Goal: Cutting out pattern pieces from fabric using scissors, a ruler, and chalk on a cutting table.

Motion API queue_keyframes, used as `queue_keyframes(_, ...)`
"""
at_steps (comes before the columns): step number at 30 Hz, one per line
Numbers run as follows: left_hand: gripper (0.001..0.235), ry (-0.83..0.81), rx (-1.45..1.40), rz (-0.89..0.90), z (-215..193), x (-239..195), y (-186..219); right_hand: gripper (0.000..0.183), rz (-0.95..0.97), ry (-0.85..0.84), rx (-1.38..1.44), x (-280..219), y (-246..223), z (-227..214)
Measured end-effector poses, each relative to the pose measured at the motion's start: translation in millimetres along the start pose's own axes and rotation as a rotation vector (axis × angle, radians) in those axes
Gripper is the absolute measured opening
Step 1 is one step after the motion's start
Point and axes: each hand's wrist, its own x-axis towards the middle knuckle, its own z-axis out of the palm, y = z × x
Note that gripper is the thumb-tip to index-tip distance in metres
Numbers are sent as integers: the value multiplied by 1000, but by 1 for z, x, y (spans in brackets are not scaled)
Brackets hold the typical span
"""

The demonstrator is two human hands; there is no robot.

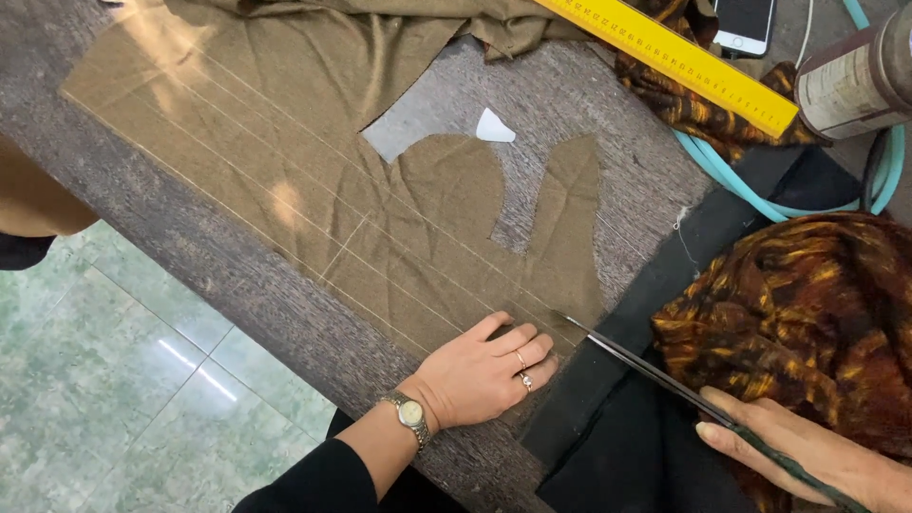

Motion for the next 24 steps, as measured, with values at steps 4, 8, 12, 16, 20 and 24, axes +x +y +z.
queue_keyframes(4, 23, 7, 21, 7, -1, 0, 0, 67, -80, 143, -583, -1, 3, 0)
queue_keyframes(8, 21, 18, 13, 3, -1, 0, 0, 66, -56, 93, -451, -10, 0, 2)
queue_keyframes(12, 21, 11, 8, -3, -1, 0, 0, 70, 9, 49, -357, -31, -14, 7)
queue_keyframes(16, 22, 16, 18, 1, -1, 0, 0, 67, -178, 213, -507, -7, 8, 2)
queue_keyframes(20, 22, 8, 6, -1, 0, 0, 0, 70, -54, 97, -439, -17, -3, 3)
queue_keyframes(24, 22, -7, -27, -1, 2, -1, 0, 70, -63, 115, -500, -13, 0, 3)
